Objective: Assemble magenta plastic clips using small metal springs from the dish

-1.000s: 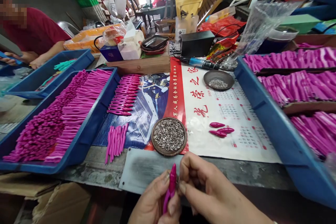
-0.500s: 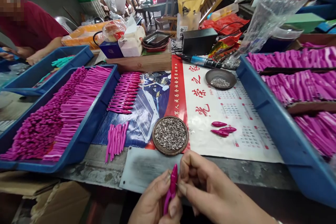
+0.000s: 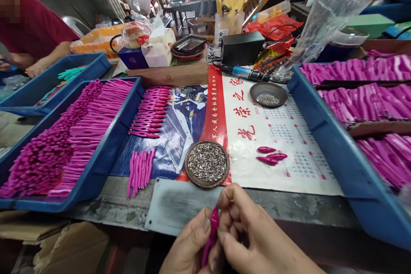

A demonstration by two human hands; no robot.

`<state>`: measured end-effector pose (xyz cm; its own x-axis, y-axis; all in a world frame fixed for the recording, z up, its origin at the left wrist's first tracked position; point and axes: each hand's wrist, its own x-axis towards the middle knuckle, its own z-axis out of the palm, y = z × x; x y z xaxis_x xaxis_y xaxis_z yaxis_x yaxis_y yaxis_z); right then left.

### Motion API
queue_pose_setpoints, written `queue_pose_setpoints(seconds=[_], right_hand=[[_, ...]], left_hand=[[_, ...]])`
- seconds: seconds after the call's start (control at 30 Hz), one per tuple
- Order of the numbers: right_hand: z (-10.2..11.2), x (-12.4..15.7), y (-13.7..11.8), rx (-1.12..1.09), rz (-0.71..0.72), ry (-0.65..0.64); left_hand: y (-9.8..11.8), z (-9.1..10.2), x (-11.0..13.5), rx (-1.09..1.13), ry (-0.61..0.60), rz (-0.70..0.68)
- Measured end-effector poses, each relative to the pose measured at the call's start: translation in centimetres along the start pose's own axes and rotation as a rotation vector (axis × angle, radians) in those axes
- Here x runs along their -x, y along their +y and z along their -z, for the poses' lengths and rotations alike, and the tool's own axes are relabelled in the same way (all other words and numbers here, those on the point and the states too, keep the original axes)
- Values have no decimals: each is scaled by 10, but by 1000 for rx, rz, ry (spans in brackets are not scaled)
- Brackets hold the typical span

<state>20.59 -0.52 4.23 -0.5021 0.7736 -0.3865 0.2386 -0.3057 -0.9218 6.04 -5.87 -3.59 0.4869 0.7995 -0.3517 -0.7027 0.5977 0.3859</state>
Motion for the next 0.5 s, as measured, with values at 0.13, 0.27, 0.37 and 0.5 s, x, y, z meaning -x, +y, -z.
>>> queue_pose_setpoints(seconds=[0.13,0.27,0.37,0.5], right_hand=[[-1,-2,-3,-158,-39,-51],[2,-6,7,-328,-54,-155],[7,-9,8,-277,-91,-208],[10,-10,3,-175,-87,-186]], left_hand=[[-2,0,-3,56,-63,-11],[1,-4,-6,72,-149,-17],[1,-6,-7,81,-184,-16],[1,-6,-7,106,-165,-4]])
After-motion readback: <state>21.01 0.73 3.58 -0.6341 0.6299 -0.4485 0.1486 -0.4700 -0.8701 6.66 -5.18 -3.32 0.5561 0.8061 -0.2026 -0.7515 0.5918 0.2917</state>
